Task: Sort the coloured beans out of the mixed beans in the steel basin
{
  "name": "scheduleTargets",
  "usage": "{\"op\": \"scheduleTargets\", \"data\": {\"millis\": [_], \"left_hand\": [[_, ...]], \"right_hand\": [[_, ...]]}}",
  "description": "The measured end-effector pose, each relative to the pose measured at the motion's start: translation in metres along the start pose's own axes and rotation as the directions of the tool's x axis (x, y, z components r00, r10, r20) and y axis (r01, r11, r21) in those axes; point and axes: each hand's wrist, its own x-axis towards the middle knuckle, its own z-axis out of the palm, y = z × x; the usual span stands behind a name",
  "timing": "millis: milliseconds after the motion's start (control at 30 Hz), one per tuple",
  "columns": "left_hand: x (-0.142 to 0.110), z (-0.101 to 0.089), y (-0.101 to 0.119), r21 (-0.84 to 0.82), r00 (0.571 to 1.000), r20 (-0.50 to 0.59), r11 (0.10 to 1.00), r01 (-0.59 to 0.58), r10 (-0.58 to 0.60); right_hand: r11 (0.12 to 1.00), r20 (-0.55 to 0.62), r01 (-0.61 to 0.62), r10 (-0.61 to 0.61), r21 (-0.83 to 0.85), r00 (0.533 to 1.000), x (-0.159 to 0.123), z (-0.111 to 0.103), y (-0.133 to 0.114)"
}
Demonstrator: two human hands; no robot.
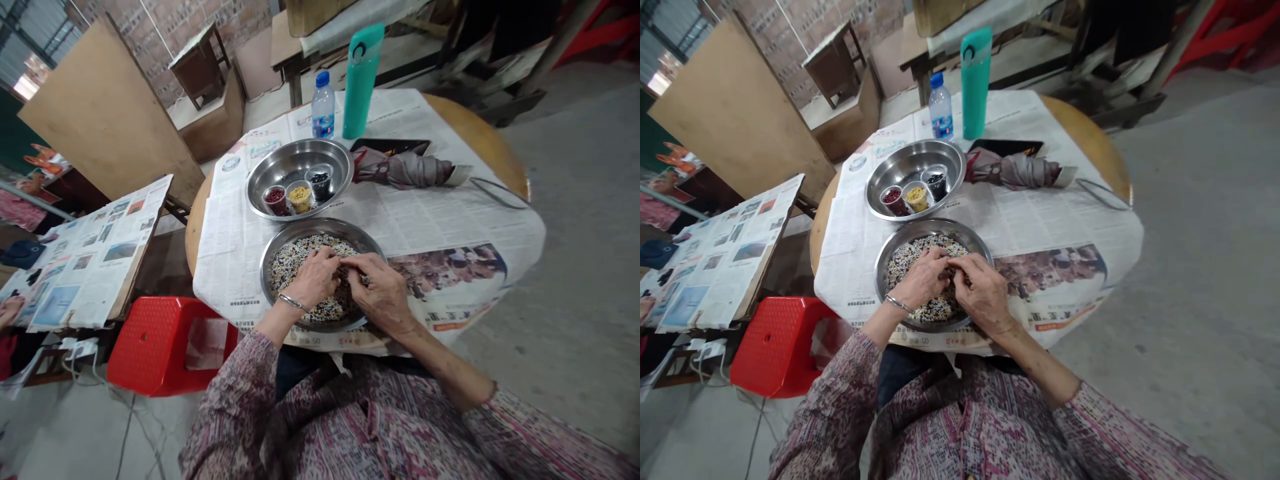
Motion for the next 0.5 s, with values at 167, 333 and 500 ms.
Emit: {"op": "scheduleTargets", "data": {"millis": [167, 333, 500], "left_hand": [[0.008, -0.004, -0.003, 0.019, 0.996, -0.03, 0.996, 0.089, -0.089], [-0.03, -0.015, -0.004, -0.021, 0.981, -0.049, 0.982, 0.188, -0.189], [-0.069, -0.016, 0.006, -0.071, 0.991, 0.013, 0.988, 0.135, -0.134]], "right_hand": [[1.0, -0.001, -0.001, 0.001, -0.003, 1.0, 0.0, 0.0, 0.0], [0.999, 0.006, -0.039, 0.039, -0.001, 0.999, 0.0, 0.0, 0.0], [0.999, 0.01, -0.035, 0.036, -0.011, 0.999, -0.001, 0.001, 0.0]]}}
